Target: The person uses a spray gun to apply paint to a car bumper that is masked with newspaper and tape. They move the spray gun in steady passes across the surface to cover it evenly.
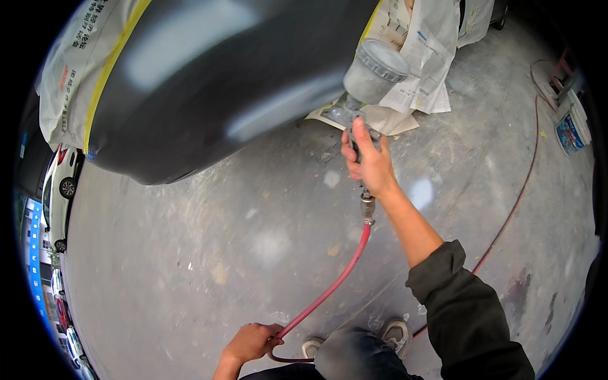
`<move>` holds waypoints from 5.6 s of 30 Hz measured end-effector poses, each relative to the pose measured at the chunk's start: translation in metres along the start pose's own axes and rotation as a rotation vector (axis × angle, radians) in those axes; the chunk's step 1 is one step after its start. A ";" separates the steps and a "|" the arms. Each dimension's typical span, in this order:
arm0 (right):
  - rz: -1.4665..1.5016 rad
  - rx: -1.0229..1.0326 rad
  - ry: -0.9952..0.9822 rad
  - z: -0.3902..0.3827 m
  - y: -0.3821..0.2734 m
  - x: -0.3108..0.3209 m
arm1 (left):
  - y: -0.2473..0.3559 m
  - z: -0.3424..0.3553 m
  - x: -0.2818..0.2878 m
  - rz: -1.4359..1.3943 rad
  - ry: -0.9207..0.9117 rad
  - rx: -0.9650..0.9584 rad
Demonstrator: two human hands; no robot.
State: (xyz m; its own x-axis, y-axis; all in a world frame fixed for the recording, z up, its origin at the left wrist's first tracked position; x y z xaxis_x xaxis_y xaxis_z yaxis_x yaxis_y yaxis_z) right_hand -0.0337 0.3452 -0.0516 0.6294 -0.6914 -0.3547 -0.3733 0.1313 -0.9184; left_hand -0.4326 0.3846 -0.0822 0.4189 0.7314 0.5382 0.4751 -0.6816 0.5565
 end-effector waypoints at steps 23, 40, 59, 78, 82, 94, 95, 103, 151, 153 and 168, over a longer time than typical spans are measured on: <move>-0.115 0.018 -0.115 -0.015 -0.027 -0.038 | -0.006 -0.003 -0.004 -0.013 0.106 -0.066; -0.101 -0.007 -0.246 -0.008 -0.043 -0.057 | 0.002 0.001 0.000 0.032 0.075 -0.090; -0.083 0.150 0.260 0.003 -0.067 0.028 | 0.011 0.021 0.009 0.041 0.104 -0.097; -0.177 0.030 -0.322 -0.025 -0.064 -0.084 | -0.002 -0.006 -0.004 0.029 0.065 -0.106; -0.155 0.008 -0.361 -0.024 -0.068 -0.087 | 0.001 -0.008 -0.005 0.015 0.068 -0.126; -0.045 0.123 0.019 0.001 -0.091 -0.002 | 0.025 0.008 0.008 0.114 0.099 -0.197; -0.046 0.121 0.037 0.003 -0.092 0.003 | 0.028 0.010 0.009 0.114 0.077 -0.190; 0.004 0.155 0.220 0.008 -0.096 0.034 | 0.036 0.012 0.011 0.115 0.082 -0.166; -0.093 0.078 0.085 0.003 -0.128 0.005 | 0.041 0.023 0.043 0.096 -0.035 -0.266; -0.107 0.068 0.112 0.005 -0.132 0.014 | 0.044 0.028 0.043 0.118 -0.039 -0.272; -0.083 0.062 0.221 0.006 -0.147 0.022 | 0.055 0.015 0.032 0.081 0.066 -0.168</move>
State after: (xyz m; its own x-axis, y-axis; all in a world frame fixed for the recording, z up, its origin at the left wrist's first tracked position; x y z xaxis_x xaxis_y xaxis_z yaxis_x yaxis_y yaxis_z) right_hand 0.0391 0.3152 0.0743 0.4891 -0.8395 -0.2368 -0.2797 0.1061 -0.9542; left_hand -0.3811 0.3711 -0.0441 0.3966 0.6746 0.6226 0.3032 -0.7364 0.6047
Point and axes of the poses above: each hand's wrist, its own z-axis towards the middle knuckle, its own x-axis out of the back of the hand, y = z × x, the point moved 3 cm from there along z, towards the middle knuckle, and after that the axes turned 9 degrees about -x, right-handed, at the moved point
